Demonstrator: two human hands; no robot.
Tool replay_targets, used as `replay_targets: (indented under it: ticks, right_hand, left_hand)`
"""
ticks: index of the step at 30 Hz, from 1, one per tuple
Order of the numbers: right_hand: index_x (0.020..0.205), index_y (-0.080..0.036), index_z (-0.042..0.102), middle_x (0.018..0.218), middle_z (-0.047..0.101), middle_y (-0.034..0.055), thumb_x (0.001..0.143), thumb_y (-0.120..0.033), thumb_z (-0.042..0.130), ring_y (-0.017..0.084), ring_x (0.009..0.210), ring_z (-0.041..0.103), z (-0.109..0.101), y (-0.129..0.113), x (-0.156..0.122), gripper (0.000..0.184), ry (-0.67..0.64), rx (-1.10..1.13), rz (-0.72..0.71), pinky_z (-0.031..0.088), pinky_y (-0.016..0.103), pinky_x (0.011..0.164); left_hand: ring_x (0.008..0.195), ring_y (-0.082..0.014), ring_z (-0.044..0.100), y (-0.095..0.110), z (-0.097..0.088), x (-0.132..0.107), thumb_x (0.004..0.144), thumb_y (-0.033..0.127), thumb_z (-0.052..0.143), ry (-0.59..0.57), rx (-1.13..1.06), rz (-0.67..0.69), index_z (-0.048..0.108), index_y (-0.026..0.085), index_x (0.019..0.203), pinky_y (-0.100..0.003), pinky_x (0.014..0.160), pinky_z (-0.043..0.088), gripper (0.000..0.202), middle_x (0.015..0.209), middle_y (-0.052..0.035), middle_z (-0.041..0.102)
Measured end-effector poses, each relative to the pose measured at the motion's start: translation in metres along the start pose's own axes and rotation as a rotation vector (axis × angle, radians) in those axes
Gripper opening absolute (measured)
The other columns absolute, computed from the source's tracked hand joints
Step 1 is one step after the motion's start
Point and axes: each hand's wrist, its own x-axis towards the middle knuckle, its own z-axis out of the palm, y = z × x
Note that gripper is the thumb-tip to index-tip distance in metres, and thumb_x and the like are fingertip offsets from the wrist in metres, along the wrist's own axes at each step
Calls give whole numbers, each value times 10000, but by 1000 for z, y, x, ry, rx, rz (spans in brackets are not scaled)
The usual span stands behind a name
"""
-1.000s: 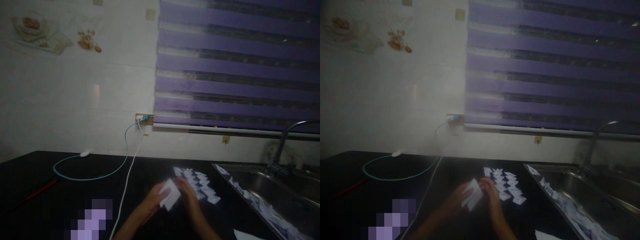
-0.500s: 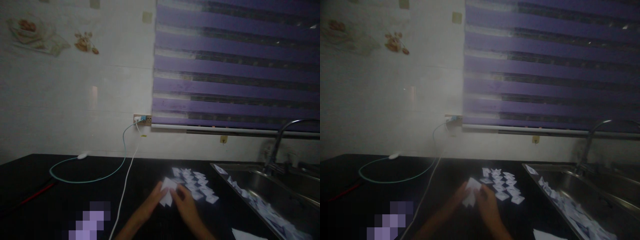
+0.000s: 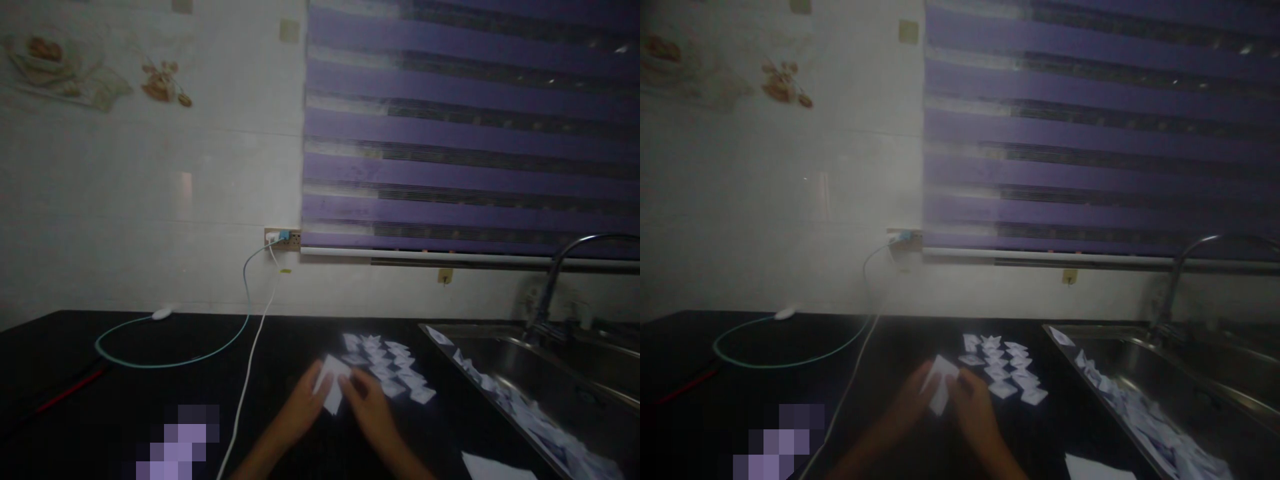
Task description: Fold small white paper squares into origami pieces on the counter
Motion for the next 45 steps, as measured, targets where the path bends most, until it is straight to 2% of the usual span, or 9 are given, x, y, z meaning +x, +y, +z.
replay_targets:
  ticks: [10, 15, 21, 26, 32, 34, 37, 40, 45]
  right_hand:
    - [743, -163, 646, 721, 641, 38, 872, -559, 627, 194, 701, 591, -2, 7, 1, 418, -30, -5, -22, 482, 273, 624]
    - [753, -172, 657, 744, 675, 56, 847, -602, 631, 233, 761, 642, -1, 0, 1, 440, -48, 55, 16, 517, 302, 673]
    - [740, -166, 649, 718, 661, 41, 838, -627, 633, 213, 721, 623, -1, 4, 1, 471, -46, 59, 3, 511, 307, 696]
    - [763, -159, 691, 749, 687, 58, 823, -646, 645, 219, 726, 625, -2, 6, 1, 493, -42, 61, -8, 509, 302, 658]
    - [759, -171, 709, 761, 695, 60, 809, -678, 633, 238, 753, 633, -4, 17, 4, 516, 2, 4, -16, 521, 326, 695]
    - [768, -173, 722, 789, 704, 67, 781, -689, 656, 246, 783, 635, -5, 23, 5, 520, 53, -29, -16, 525, 339, 734]
    - [716, -182, 709, 751, 686, 66, 759, -719, 649, 239, 741, 619, -5, 27, 5, 542, 59, -42, -6, 518, 330, 686]
    - [676, -191, 685, 718, 661, 61, 775, -715, 629, 228, 700, 596, -4, 26, 4, 536, 18, -52, -3, 496, 313, 624]
    - [701, -182, 662, 739, 656, 58, 811, -696, 599, 225, 731, 595, -3, 21, 4, 529, 9, -36, -9, 493, 310, 648]
  left_hand:
    - [964, -252, 660, -3, -1, 1, 930, 656, 497, -107, 82, 29, 644, 118, 1238, -335, 828, 515, 636, 1116, -130, 710]
    - [1030, -271, 660, -3, -1, 2, 916, 652, 530, -75, 78, 29, 655, 124, 1239, -349, 888, 512, 632, 1177, -142, 705]
    - [1133, -288, 634, -1, 0, 1, 942, 604, 516, -55, 128, 38, 639, 117, 1267, -376, 1012, 470, 598, 1256, -163, 679]
    - [1149, -296, 625, -7, -1, 2, 936, 616, 516, -48, 145, 36, 631, 123, 1297, -403, 1041, 452, 622, 1288, -163, 669]
    - [1050, -271, 647, -3, -1, 1, 910, 664, 529, -106, 82, 51, 672, 127, 1231, -365, 949, 491, 642, 1171, -134, 712]
    - [998, -250, 651, 3, -2, -2, 910, 658, 541, -178, 29, 27, 674, 128, 1230, -351, 916, 497, 634, 1133, -122, 721]
    - [894, -217, 642, 7, -2, -4, 886, 692, 549, -225, -76, -49, 692, 116, 1179, -341, 869, 497, 662, 993, -93, 731]
    - [800, -193, 610, 5, -2, -3, 860, 745, 530, -205, -81, -99, 715, 106, 1078, -310, 768, 485, 700, 857, -66, 710]
    - [673, -156, 538, 1, -1, -1, 833, 794, 502, -146, 54, -61, 720, 100, 850, -265, 634, 420, 728, 714, -47, 654]
